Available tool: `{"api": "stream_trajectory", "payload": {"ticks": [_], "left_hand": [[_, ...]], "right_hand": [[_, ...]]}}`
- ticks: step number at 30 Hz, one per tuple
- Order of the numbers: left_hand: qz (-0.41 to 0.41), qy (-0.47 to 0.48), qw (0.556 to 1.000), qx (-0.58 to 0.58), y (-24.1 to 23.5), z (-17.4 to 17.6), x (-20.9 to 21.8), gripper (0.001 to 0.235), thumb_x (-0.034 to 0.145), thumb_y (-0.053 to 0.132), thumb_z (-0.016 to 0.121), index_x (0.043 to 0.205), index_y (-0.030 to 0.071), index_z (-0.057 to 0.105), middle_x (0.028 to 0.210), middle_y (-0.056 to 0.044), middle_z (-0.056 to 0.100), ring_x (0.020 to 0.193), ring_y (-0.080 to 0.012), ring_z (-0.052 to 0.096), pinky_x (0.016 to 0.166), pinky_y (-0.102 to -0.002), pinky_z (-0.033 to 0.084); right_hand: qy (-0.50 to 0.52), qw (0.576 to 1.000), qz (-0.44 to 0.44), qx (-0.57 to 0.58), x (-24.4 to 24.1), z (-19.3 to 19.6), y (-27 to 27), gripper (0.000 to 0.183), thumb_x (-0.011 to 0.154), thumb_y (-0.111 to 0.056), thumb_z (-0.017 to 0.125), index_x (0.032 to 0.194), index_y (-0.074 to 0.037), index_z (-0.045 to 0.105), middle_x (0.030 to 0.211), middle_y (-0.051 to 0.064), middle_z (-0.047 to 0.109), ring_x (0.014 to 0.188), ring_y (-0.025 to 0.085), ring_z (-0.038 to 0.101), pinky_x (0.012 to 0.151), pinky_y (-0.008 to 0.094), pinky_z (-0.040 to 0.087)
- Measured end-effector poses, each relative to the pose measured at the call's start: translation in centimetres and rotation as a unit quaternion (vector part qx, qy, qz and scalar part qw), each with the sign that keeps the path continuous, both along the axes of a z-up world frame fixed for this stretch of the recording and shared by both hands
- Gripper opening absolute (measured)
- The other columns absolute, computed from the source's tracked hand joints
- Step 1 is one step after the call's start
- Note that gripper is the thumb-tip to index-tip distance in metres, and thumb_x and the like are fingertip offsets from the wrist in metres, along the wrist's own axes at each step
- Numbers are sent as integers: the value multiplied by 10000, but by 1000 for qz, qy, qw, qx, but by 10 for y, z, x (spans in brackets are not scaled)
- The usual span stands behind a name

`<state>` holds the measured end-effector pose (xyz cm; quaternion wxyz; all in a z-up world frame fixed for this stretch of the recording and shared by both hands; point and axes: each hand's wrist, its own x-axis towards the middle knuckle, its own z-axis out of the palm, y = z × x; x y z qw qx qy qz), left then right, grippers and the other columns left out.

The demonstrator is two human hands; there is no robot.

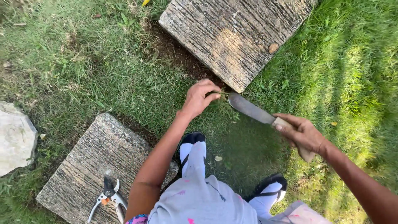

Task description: Manually removing grass and weeds from the joints between concrete paving slabs using a small hand tool.

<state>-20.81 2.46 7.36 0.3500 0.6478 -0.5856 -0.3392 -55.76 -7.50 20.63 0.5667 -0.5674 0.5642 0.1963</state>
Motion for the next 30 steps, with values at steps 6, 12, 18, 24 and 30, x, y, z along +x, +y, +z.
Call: {"api": "stream_trajectory", "payload": {"ticks": [6,12,18,24,30], "left_hand": [[168,204,964,7,2,-12,1,86,880,75,772,960,46,776,906,-23,720,830,-95,671,768,-258,541],[188,236,953,-39,8,-19,2,42,918,30,732,957,20,746,933,-45,719,889,-119,673,826,-261,532],[202,166,964,-48,8,-14,-1,81,887,39,760,955,-2,744,936,-51,709,877,-140,678,786,-273,536],[231,214,949,-32,22,-34,-4,36,925,64,742,944,40,761,974,-71,731,931,-156,707,840,-280,602],[212,119,966,-92,24,-10,-6,64,897,66,738,924,9,741,906,-96,736,833,-163,723,748,-289,574]], "right_hand": [[-20,997,67,-11,49,-18,-4,559,898,-426,611,1436,-286,551,840,-46,711,512,134,563,450,331,526],[-56,998,17,14,26,-28,1,586,886,-412,626,1456,-289,560,720,73,682,462,147,549,396,336,509],[-56,997,42,-20,61,-43,-3,578,901,-424,629,1456,-278,567,728,76,687,475,134,561,401,323,510],[-43,995,66,-63,38,-48,-8,589,886,-454,624,1451,-295,573,1038,68,794,540,178,592,469,380,581],[-43,985,117,-122,61,-46,1,573,896,-480,629,1435,-291,589,1167,84,759,657,211,737,612,435,661]]}}
